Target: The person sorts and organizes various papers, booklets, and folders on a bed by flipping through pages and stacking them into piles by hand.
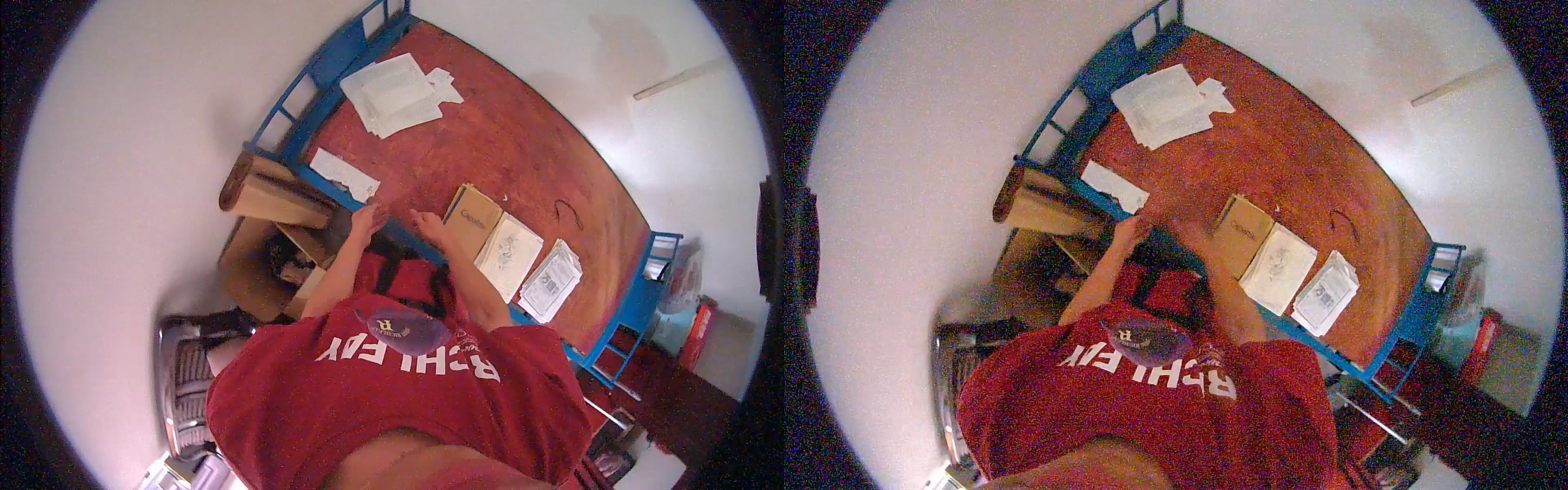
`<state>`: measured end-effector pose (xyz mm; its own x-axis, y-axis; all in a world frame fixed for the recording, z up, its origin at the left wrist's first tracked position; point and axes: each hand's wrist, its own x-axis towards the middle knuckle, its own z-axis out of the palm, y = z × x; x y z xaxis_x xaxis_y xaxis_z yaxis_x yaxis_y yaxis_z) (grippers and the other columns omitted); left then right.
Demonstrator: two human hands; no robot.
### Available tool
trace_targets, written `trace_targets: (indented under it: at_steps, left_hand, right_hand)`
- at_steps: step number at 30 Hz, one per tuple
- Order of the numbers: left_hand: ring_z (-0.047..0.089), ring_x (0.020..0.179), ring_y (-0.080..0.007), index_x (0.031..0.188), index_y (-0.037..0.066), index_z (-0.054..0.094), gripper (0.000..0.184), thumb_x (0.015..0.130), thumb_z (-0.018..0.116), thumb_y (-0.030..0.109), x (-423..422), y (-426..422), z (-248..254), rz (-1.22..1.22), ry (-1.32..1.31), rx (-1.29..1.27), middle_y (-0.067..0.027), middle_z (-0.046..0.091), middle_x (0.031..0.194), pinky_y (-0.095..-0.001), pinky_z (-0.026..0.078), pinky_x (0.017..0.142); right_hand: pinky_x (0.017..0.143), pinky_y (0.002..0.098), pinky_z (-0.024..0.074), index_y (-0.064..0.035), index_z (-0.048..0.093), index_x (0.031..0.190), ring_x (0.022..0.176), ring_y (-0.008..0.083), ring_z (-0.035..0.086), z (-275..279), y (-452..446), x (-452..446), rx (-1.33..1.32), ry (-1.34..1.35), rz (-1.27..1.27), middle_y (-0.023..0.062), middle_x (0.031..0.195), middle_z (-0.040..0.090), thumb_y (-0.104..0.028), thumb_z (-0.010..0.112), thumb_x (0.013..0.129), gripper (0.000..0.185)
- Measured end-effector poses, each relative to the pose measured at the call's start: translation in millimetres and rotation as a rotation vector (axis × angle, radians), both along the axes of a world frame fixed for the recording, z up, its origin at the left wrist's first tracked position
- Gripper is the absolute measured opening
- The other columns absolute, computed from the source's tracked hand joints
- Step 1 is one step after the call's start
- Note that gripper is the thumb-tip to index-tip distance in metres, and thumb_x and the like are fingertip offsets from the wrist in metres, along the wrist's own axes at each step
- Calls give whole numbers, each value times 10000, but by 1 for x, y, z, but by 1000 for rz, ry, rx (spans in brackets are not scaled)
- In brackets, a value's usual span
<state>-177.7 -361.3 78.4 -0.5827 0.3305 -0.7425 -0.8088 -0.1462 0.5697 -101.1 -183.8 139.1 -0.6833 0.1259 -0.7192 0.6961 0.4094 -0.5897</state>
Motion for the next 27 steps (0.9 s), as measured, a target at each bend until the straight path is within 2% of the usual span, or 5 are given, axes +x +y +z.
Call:
trace_targets:
  at_steps: [3, 13, 15, 21, 27]
  left_hand:
    - [586, 797, -197, 990, 51, 525, 245, 825, 501, 230, -36, -5, -10, -20, -8, 25, -92, 597, 942, -314, 472, 692]
    - [566, 817, -177, 1000, 32, 537, 246, 811, 529, 190, -171, 6, -26, -43, 25, -167, -88, 590, 932, -285, 466, 668]
    - [568, 807, -163, 979, 35, 546, 235, 802, 549, 189, -200, 14, -41, -53, 42, -256, -75, 594, 910, -266, 465, 633]
    - [567, 856, -164, 981, 37, 539, 256, 807, 555, 224, -252, 29, -121, -128, 163, 12, -64, 571, 916, -272, 479, 633]
    - [554, 863, -182, 1117, 4, 467, 354, 808, 544, 158, -312, 64, -170, -128, 227, -13, -88, 527, 1049, -293, 480, 716]
  right_hand:
    - [770, 364, 430, 38, 569, 946, 896, 306, 567, -45, -7, -20, 215, 375, 30, 205, 912, 594, -366, 442, 848, 434]
    - [737, 326, 450, 6, 591, 920, 858, 265, 586, -46, -16, -143, 291, 346, -120, 153, 903, 605, -235, 470, 846, 280]
    - [686, 306, 469, -7, 568, 958, 799, 227, 596, -99, -5, -159, -335, 341, -745, 116, 885, 601, -202, 456, 860, 246]
    - [680, 317, 480, -23, 501, 1055, 777, 211, 588, -177, 12, -197, -896, 342, -1074, 91, 912, 578, -167, 432, 872, 243]
    - [761, 346, 468, -17, 465, 1100, 928, 231, 543, -188, 21, -244, -705, 208, -1203, 104, 1044, 534, -150, 450, 860, 275]
